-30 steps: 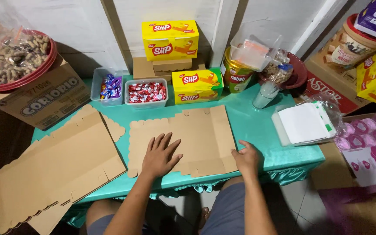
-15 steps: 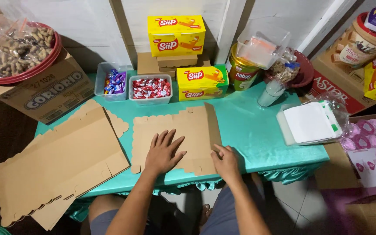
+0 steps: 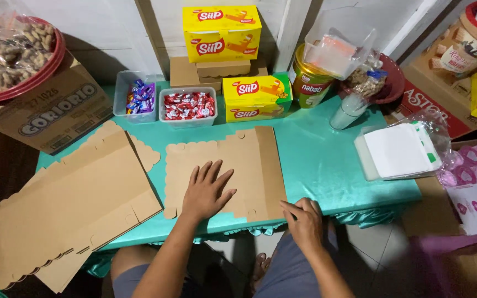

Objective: Folding flat cardboard sheets into boxes or trays

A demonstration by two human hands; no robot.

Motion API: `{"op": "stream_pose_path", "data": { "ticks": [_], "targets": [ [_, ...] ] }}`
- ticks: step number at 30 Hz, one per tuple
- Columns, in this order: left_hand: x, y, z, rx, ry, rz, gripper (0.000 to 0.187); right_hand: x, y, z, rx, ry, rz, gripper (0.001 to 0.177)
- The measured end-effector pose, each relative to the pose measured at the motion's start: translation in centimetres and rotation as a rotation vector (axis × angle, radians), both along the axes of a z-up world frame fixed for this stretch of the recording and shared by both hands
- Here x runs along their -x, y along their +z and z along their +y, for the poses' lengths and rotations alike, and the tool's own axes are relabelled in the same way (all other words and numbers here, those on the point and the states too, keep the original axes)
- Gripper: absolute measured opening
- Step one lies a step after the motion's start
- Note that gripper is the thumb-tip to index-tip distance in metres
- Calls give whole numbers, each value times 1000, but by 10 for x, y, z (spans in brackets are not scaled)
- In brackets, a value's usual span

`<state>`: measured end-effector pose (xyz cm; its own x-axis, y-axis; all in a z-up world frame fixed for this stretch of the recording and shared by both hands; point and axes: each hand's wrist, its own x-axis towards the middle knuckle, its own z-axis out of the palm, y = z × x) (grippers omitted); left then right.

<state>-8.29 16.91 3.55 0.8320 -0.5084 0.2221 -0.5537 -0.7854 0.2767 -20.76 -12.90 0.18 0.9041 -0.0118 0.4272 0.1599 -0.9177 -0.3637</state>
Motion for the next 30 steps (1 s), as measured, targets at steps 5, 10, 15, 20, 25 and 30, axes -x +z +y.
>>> {"op": "stream_pose_path", "data": {
  "ticks": [5, 10, 15, 20, 25, 30],
  "targets": [
    [1, 21, -3, -96, 32, 153, 58, -25, -10, -2, 72, -137, 65, 20],
    [1, 26, -5, -151, 72, 261, 61, -81, -9, -4, 106, -221, 293, 17],
    [1, 29, -4, -162, 59, 276, 61, -142, 6, -1, 61, -224, 304, 18],
    [0, 20, -4, -133, 59, 262, 61, -199, 6, 2, 59, -277, 337, 17],
    [0, 10, -2, -107, 69, 185, 62, -239, 7, 5, 36, -293, 351, 20],
    [1, 6, -2, -76, 60, 168, 61, -223, 46, 31, 18, -374, 435, 35]
  ]
}}
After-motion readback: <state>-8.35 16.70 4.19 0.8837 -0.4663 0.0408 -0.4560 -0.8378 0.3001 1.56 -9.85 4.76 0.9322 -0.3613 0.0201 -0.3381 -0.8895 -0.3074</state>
